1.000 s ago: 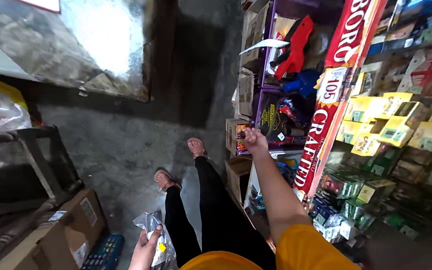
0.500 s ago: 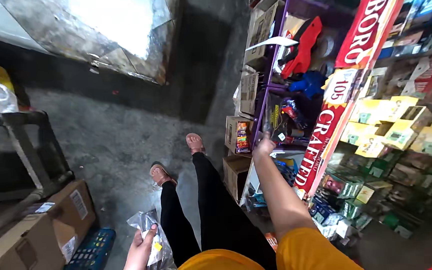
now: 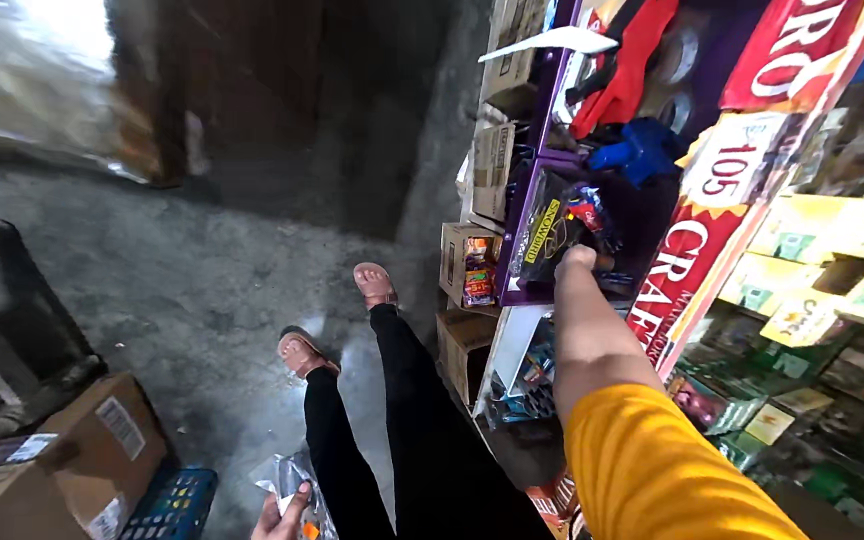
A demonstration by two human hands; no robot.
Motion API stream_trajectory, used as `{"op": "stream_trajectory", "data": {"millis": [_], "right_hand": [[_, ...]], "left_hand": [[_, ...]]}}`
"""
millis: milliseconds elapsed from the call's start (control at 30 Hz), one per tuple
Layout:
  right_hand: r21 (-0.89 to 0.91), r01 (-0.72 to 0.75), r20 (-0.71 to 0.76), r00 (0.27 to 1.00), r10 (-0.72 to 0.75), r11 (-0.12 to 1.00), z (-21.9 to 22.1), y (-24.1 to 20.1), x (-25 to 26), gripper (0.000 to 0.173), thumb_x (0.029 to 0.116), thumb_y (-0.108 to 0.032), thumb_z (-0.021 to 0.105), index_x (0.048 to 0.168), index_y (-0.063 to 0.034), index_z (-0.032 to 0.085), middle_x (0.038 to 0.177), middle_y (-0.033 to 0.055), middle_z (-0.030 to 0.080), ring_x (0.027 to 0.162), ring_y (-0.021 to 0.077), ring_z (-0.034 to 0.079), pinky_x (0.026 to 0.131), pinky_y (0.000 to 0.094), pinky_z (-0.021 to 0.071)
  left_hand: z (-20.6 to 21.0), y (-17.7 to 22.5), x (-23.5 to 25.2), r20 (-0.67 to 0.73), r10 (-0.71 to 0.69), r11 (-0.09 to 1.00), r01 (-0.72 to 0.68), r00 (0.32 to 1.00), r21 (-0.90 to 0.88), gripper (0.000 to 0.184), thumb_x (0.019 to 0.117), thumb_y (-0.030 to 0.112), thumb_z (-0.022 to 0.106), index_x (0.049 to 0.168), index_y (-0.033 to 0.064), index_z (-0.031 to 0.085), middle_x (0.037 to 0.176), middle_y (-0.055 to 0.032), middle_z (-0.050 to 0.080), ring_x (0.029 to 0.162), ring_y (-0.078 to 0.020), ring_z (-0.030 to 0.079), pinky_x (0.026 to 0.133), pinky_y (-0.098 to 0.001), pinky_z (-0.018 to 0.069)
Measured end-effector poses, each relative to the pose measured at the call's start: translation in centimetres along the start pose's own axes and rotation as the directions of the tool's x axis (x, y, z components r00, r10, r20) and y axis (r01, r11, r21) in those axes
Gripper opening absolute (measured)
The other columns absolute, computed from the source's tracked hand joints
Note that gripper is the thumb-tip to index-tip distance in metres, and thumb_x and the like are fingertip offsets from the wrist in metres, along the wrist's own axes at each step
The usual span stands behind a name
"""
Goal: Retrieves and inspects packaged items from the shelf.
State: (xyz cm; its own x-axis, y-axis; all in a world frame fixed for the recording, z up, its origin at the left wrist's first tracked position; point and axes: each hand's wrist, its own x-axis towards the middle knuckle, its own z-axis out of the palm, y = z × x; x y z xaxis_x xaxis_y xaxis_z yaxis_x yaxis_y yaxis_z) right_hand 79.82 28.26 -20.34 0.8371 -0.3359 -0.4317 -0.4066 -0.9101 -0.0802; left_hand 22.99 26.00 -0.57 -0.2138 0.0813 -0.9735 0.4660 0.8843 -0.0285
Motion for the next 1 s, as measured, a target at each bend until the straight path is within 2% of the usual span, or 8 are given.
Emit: {"op": "stream_trajectory", "data": {"millis": [200,367,533,633,733,800,900,1000], "right_hand": [[0.158,-0.037,-0.027,0.999,0.042,0.987,-0.2,0.4,6.4,0.049,0.1099,-0.02,0.041,0.15,0.0082,0.039,0.155,0.0267,0.042,0.146,0.0332,0.041,0.119,0.045,0.0358],[-0.503,0.103,0.135,0.99,-0.04,0.858,1.3,-0.2,8.4,0.05,0.1091,-0.02,0.043,0.148,0.0101,0.043,0.157,0.0275,0.041,0.15,0.0364,0.037,0.121,0.0499,0.0307],[0.276,0.013,-0.135,0.99,0.025,0.961,3.1,2.2,10.0,0.055,0.1038,-0.03,0.053,0.145,0.0057,0.048,0.143,0.0262,0.055,0.134,0.0342,0.055,0.107,0.0488,0.0495],[0.704,-0.073,-0.006,0.994,0.108,0.706,1.2,-0.2,3.8,0.052,0.1098,-0.03,0.042,0.151,0.0014,0.038,0.151,0.0216,0.045,0.14,0.03,0.045,0.113,0.0487,0.0425],[0.879,-0.037,-0.039,0.988,0.149,0.475,0.0,-1.0,0.3,0.054,0.107,-0.038,0.046,0.149,-0.004,0.042,0.143,0.0155,0.053,0.131,0.0249,0.054,0.107,0.0447,0.0495],[0.93,-0.086,0.068,0.996,0.063,0.357,-1.4,-0.4,-4.1,0.041,0.1079,-0.035,0.045,0.138,-0.007,0.05,0.122,0.0104,0.058,0.104,0.019,0.059,0.086,0.0368,0.052],[0.867,-0.289,0.384,0.907,-0.175,0.406,-3.1,3.4,-13.1,0.021,0.1056,-0.024,0.045,0.121,-0.0113,0.052,0.098,0.0024,0.061,0.081,0.0128,0.062,0.073,0.0307,0.0555],[0.71,-0.353,0.627,0.71,-0.319,0.609,-5.4,7.4,-22.7,0.025,0.1061,-0.01,0.043,0.13,-0.0033,0.048,0.1,0.0094,0.064,0.078,0.0158,0.064,0.068,0.0317,0.0563]], "left_hand": [[1.6,1.2,0.3,0.012,0.012,0.999,-0.013,1.0,0.039,0.045,0.104,0.024,0.057,0.137,-0.0042,0.045,0.1,-0.0073,0.061,0.08,-0.0031,0.06,0.074,-0.0245,0.0528],[2.9,1.7,0.8,0.05,0.016,1.0,-0.017,0.999,0.024,0.047,0.1038,0.023,0.057,0.139,-0.0054,0.043,0.104,-0.0095,0.062,0.085,-0.0059,0.062,0.079,-0.0274,0.0547],[3.2,2.0,0.3,0.082,0.018,1.0,-0.019,0.996,0.021,0.049,0.1042,0.024,0.057,0.141,-0.0038,0.04,0.107,-0.0082,0.062,0.087,-0.004,0.063,0.081,-0.0256,0.0547],[3.0,2.3,-0.7,0.057,0.028,0.999,-0.03,0.998,0.038,0.051,0.1036,0.024,0.058,0.142,-0.0035,0.04,0.109,-0.0098,0.063,0.089,-0.0052,0.063,0.082,-0.0266,0.0551],[2.2,2.0,-1.6,0.041,0.073,0.996,-0.075,0.996,0.038,0.057,0.1029,0.023,0.059,0.148,-0.004,0.036,0.123,-0.0158,0.062,0.102,-0.0088,0.063,0.091,-0.0298,0.0538],[1.7,1.9,-2.3,0.026,0.121,0.992,-0.121,0.992,0.016,0.059,0.1022,0.019,0.06,0.149,-0.0051,0.034,0.129,-0.0181,0.06,0.108,-0.0095,0.063,0.097,-0.0294,0.0526],[1.1,2.1,-3.2,-0.014,0.207,0.978,-0.207,0.978,-0.011,0.061,0.0991,0.02,0.065,0.148,-0.0029,0.038,0.128,-0.0168,0.062,0.11,-0.0116,0.064,0.098,-0.0321,0.0537],[-0.2,2.3,-4.4,-0.019,0.313,0.949,-0.313,0.95,-0.029,0.075,0.0925,0.029,0.07,0.153,0.0003,0.036,0.137,-0.0185,0.06,0.12,-0.02,0.063,0.103,-0.041,0.0526]]}}
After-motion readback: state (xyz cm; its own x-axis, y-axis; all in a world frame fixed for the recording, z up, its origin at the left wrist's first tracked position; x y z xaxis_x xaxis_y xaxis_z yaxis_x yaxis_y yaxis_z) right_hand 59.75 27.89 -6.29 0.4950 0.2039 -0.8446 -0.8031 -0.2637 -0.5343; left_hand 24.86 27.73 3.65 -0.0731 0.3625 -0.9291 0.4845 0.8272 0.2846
